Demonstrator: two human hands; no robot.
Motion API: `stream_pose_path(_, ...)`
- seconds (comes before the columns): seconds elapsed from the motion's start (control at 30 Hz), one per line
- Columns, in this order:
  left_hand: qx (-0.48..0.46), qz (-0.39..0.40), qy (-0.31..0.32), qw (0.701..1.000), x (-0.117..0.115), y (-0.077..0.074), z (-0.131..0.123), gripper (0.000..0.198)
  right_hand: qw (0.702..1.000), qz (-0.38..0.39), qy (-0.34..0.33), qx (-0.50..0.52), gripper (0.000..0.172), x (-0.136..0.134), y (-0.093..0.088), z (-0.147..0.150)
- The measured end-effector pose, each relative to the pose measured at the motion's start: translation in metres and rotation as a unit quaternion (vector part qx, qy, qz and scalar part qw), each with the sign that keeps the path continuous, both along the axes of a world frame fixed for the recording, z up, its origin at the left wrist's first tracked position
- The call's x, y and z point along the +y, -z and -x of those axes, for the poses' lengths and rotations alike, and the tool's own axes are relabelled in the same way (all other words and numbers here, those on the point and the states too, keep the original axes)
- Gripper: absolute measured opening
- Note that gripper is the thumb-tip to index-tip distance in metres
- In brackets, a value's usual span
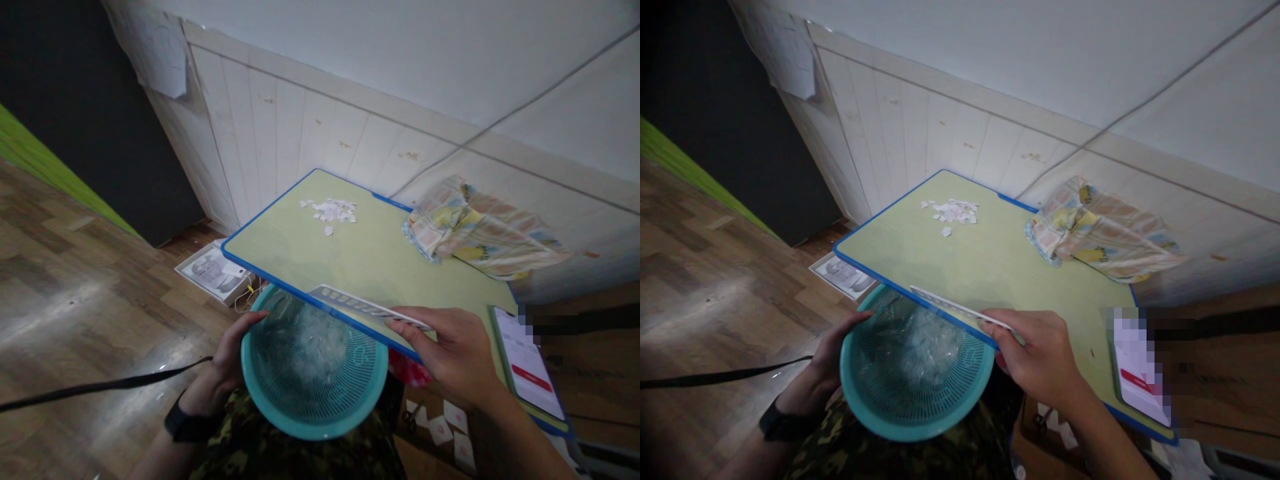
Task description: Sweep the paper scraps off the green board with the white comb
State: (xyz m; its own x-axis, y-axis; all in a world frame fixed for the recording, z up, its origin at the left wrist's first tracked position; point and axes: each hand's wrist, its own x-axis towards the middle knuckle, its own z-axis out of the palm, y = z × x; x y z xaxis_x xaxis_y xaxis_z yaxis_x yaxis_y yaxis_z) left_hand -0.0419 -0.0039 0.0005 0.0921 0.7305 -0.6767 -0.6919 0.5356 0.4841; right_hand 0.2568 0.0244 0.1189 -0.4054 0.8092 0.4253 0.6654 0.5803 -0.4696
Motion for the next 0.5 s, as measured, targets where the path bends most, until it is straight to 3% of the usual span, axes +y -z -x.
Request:
stream_pose_path(0.3,-0.015,-0.007,-0.006,1.000,0.001,0.002,0.000,0.019,0.999,0.015,0.052,0.003,0.011,0.005,0.002,-0.011)
stream_pose_path(0.5,0.001,0.017,-0.018,1.000,0.002,-0.006,-0.002,0.022,0.988,-0.023,0.154,-0.009,0.014,0.021,0.000,-0.022)
